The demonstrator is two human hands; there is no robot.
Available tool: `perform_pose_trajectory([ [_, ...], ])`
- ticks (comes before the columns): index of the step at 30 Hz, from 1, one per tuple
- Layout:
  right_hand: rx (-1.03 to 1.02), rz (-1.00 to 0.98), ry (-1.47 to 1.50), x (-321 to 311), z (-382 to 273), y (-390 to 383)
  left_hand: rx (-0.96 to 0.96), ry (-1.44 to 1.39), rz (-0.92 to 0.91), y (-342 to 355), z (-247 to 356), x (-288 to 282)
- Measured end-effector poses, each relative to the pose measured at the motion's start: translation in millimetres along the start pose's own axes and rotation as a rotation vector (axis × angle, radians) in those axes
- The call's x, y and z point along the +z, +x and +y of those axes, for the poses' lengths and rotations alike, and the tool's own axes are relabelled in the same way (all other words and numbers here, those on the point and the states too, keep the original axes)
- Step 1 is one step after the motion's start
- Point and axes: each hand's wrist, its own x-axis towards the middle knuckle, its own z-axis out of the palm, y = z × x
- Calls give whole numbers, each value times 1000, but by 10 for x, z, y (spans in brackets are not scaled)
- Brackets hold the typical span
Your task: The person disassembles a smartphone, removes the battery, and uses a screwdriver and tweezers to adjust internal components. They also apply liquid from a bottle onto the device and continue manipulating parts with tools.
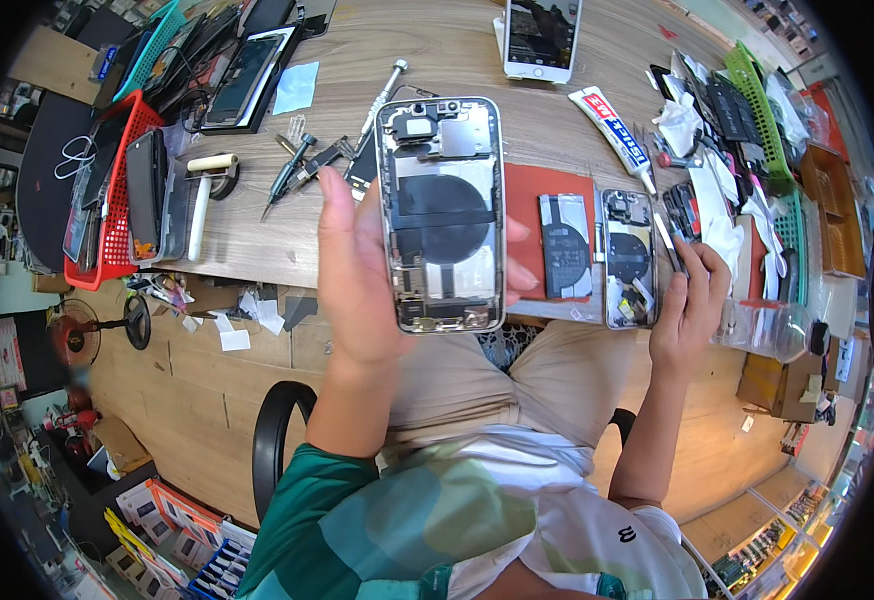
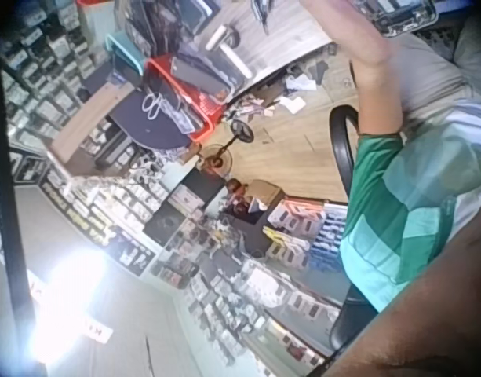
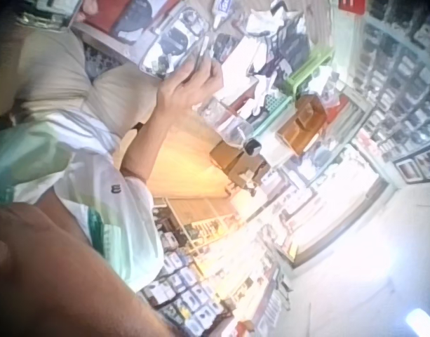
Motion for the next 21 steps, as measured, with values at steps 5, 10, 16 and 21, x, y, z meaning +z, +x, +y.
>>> perform_pose_trajectory([
  [5,3,14,7,-7,-12,-16,104,230,146,-256,72,39],
  [10,-30,47,1,-7,32,-25,118,291,208,-451,16,16],
  [16,-37,61,38,-5,-4,-5,30,64,96,-653,-72,-195],
  [21,-35,83,45,-3,-9,0,83,-18,-77,-667,-186,-245],
])
